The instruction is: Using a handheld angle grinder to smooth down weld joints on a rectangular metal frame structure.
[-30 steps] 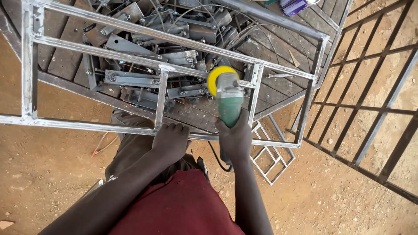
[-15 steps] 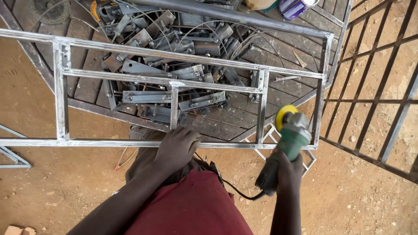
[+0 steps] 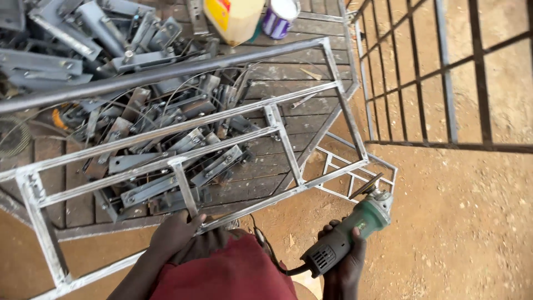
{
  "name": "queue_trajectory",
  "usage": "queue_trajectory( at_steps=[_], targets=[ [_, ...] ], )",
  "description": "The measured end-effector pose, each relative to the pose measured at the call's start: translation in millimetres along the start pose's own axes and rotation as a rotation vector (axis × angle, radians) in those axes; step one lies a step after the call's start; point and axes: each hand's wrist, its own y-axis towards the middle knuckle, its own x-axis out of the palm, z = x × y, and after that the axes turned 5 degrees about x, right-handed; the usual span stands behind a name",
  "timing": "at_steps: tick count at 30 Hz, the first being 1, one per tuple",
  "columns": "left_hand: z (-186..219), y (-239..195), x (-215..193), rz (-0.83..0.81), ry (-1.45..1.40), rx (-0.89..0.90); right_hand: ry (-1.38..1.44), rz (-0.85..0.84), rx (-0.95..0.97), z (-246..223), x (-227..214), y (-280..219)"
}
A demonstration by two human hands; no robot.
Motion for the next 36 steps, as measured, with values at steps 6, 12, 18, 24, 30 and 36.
queue_trajectory(
  at_steps=[6, 12, 18, 24, 30, 36],
  targets=[
    [-3.5, -12.5, -16.8, 0.046, -0.023, -0.095, 0.198, 0.016, -0.047, 7.6, 15.6, -20.2],
    [-22.6, -41.1, -46.8, 0.116, 0.090, -0.091, 0.076, 0.039, -0.123, 6.6, 28.4, -58.8],
    [-45.1, -34.9, -68.4, 0.090, 0.079, -0.065, -0.014, 0.091, -0.186, 14.4, 26.3, -81.6],
    [-61.9, -9.2, -66.6, 0.046, 0.128, 0.033, -0.036, 0.162, -0.123, 40.0, -29.4, -89.3],
    [-31.7, -24.4, -80.0, 0.111, 0.393, -0.012, -0.193, 0.256, -0.033, 29.9, -31.8, -87.5],
    [104.3, -14.2, -30.7, 0.304, 0.398, 0.256, -0.590, 0.297, -0.051, -29.8, -24.4, -17.3]
  ],
)
